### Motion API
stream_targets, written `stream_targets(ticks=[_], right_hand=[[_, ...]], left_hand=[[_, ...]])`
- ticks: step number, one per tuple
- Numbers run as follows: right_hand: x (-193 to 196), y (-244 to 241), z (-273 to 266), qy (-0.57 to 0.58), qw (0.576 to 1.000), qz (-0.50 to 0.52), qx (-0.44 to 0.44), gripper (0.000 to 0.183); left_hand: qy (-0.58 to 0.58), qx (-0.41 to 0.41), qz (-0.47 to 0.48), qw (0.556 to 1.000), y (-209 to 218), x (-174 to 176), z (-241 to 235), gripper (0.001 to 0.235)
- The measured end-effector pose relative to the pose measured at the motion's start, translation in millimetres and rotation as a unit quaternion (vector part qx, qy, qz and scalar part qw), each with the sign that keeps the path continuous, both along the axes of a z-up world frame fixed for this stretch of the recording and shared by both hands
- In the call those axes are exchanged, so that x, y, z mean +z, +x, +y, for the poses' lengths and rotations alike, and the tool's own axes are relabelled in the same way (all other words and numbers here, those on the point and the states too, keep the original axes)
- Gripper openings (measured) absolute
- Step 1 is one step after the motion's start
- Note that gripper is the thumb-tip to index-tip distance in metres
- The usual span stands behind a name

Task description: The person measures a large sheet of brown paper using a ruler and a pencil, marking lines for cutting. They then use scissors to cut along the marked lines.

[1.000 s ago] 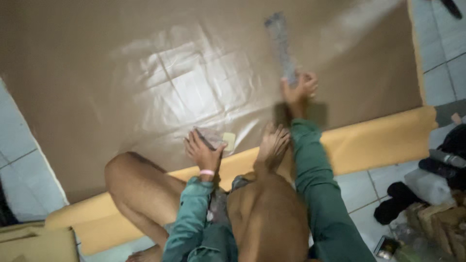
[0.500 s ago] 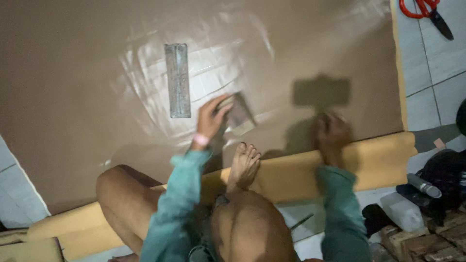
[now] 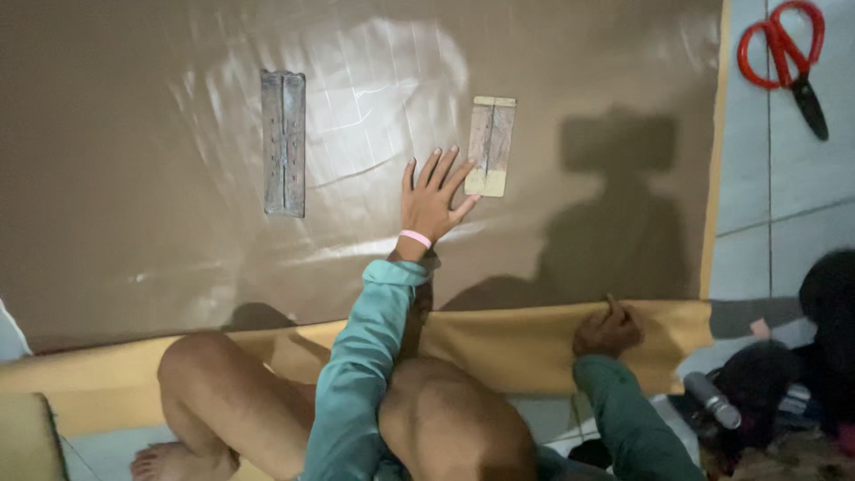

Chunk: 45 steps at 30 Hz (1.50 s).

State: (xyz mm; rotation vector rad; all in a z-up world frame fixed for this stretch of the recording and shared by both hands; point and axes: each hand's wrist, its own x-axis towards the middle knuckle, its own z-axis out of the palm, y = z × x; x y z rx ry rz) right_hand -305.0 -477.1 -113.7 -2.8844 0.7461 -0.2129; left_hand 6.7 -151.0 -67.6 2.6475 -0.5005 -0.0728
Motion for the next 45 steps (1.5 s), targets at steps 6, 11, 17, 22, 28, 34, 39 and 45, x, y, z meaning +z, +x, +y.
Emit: stream_targets(ticks=[6,11,17,22,28,34,39,45], right_hand=[[-1,-4,6,-0.036,0.997,0.070,-0.011,0.032],[5,-7,3,0.038,0.998,-0.039,0.018,0.031],[-3,4,-5,0.002,0.999,0.044,-0.007,0.039],[3,1,-5,0.039,0.997,0.057,0.021,0.041],[66,76,0,0.125,0.988,0.040,0.085,0.045],[133,174,48,0.250,0.954,0.050,0.157,0.051],[108,254,90,0.245,0.937,0.091,0.232,0.069],[49,296,93,0.209,0.940,0.092,0.252,0.079]], left_hand=[[-0.002,0.065,-0.044,0.997,-13,-11,-9,0.061],[-0.077,0.044,-0.006,0.996,-44,-8,-4,0.073],[-0.098,0.043,0.075,0.991,-68,-22,13,0.070],[-0.214,0.065,0.088,0.971,-77,-46,66,0.046],[-0.199,0.228,-0.017,0.953,-117,-49,66,0.039],[-0.088,0.230,-0.079,0.966,-161,-44,19,0.060],[-0.092,0.238,-0.052,0.965,-160,-23,26,0.061],[-0.144,0.217,-0.064,0.963,-159,-16,38,0.055]])
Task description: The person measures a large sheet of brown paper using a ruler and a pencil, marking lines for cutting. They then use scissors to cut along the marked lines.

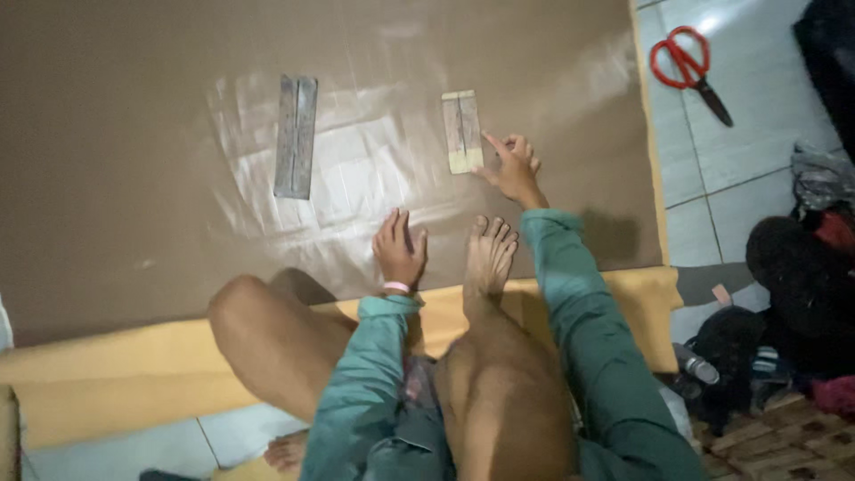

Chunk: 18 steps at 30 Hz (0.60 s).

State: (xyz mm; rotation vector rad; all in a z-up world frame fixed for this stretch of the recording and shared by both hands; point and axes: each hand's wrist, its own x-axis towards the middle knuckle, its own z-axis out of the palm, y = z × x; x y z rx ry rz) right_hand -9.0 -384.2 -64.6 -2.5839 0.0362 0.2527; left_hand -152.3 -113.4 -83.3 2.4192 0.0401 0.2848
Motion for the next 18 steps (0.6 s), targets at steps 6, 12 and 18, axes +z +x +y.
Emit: stream_targets(ticks=[6,12,18], right_hand=[[0,5,-5,0.015,1.000,-0.009,0.016,0.073],[14,11,2,0.014,1.000,-0.002,0.018,0.071],[14,11,0,0.018,0.999,0.013,0.027,0.069]], left_hand=[[-0.028,0.019,0.013,0.999,79,7,1,0.039],[-0.065,-0.084,0.059,0.993,175,22,-20,0.040],[-0.010,-0.119,0.156,0.980,212,37,-25,0.043]])
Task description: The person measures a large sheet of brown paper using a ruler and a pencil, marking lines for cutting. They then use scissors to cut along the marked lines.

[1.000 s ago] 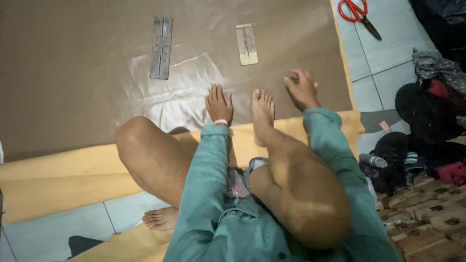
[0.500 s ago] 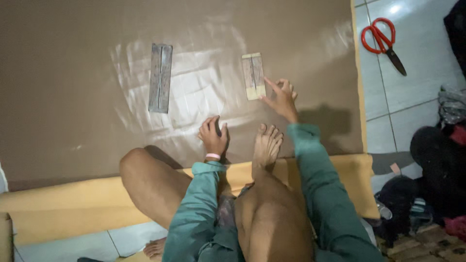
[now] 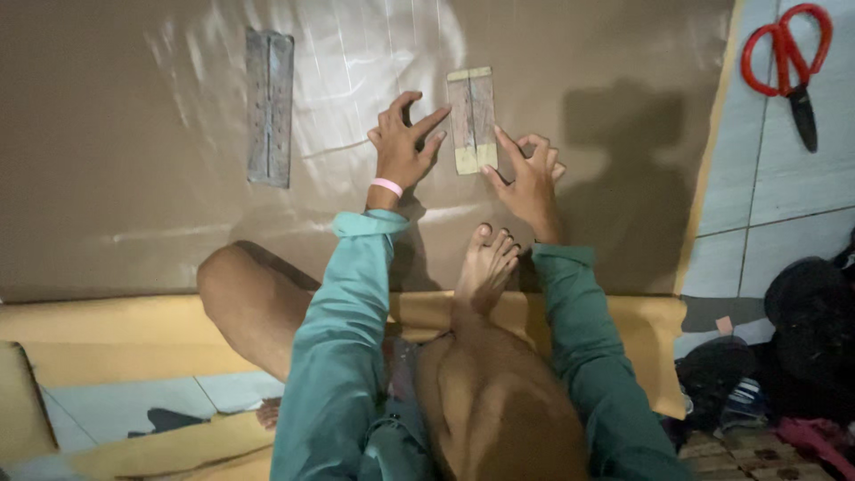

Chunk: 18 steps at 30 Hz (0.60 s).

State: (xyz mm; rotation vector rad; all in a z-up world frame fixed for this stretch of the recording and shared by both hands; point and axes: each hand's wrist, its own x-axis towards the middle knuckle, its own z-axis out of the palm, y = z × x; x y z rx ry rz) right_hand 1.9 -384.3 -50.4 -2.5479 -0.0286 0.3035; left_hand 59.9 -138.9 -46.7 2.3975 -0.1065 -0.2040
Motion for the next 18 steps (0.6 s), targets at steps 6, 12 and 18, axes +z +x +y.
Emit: stream_targets(ticks=[6,12,18], right_hand=[[-3.0,1.1,-0.8,-0.008,1.000,-0.016,0.005,0.069],[-4.4,-0.1,-2.5,-0.010,1.000,-0.008,0.021,0.069],[-3.8,0.2,-4.8,0.006,1.000,-0.007,0.019,0.070]], left_hand=[[-0.009,-0.002,-0.008,1.000,-2.0,-0.4,1.3,0.041],[-0.003,-0.011,-0.001,1.000,-1.4,-1.9,2.3,0.040],[0.012,-0.015,-0.006,1.000,-0.9,-0.6,0.3,0.040]])
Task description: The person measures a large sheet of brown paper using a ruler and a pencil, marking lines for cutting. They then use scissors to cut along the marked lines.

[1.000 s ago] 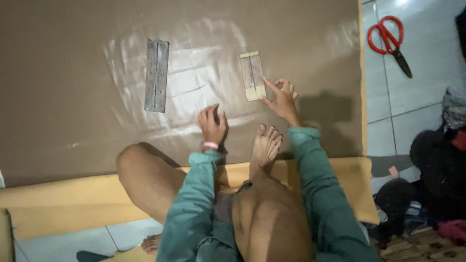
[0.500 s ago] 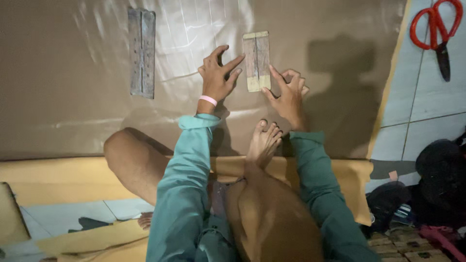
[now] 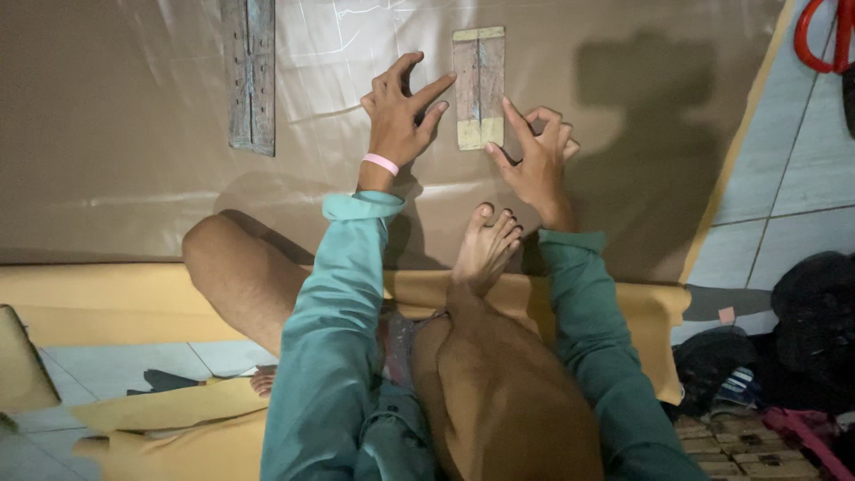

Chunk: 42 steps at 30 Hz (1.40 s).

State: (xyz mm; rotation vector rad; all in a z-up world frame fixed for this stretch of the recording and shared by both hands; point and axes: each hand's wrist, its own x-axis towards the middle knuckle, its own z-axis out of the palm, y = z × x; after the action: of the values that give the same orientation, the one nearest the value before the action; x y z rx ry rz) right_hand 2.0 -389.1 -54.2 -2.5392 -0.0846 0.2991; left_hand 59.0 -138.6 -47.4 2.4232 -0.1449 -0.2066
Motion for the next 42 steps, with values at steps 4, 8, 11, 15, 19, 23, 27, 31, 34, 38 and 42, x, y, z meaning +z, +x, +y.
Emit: stream_targets(ticks=[4,8,11,15,19,23,27,31,34,38,42], right_hand=[[2,0,-2,0.006,1.000,0.005,0.011,0.070],[2,0,-2,0.009,1.000,0.006,0.008,0.070],[3,-2,-1,0.017,1.000,0.004,0.005,0.070],[3,-1,0,0.005,1.000,-0.001,0.007,0.070],[3,1,0,-0.001,1.000,-0.001,0.011,0.071],[-1,-4,-2,-0.003,1.000,0.002,0.011,0.070],[-17,-5,-6,0.039,0.999,-0.020,0.007,0.070],[-50,20,-25,0.296,0.930,-0.151,-0.155,0.043],[-67,44,-40,0.301,0.920,-0.162,-0.190,0.027],[-71,67,-51,0.003,0.999,-0.043,-0.006,0.036],[-68,85,-41,0.061,0.991,-0.115,0.028,0.029]], left_hand=[[-0.001,0.001,-0.008,1.000,-1,0,0,0.037],[0.000,0.001,-0.007,1.000,-1,0,1,0.036],[-0.001,0.000,-0.002,1.000,-2,-1,0,0.036],[0.006,0.000,0.008,1.000,-2,-3,1,0.036],[0.020,-0.020,-0.012,1.000,-2,-3,2,0.060],[0.041,-0.033,-0.015,0.999,-4,0,-3,0.089],[0.059,-0.051,0.027,0.997,0,4,-10,0.094],[0.120,-0.148,0.024,0.981,6,6,-21,0.094],[0.137,-0.159,0.034,0.977,11,10,-26,0.096],[0.153,-0.169,0.021,0.974,13,15,-30,0.103],[0.155,-0.176,0.015,0.972,12,16,-27,0.105]])
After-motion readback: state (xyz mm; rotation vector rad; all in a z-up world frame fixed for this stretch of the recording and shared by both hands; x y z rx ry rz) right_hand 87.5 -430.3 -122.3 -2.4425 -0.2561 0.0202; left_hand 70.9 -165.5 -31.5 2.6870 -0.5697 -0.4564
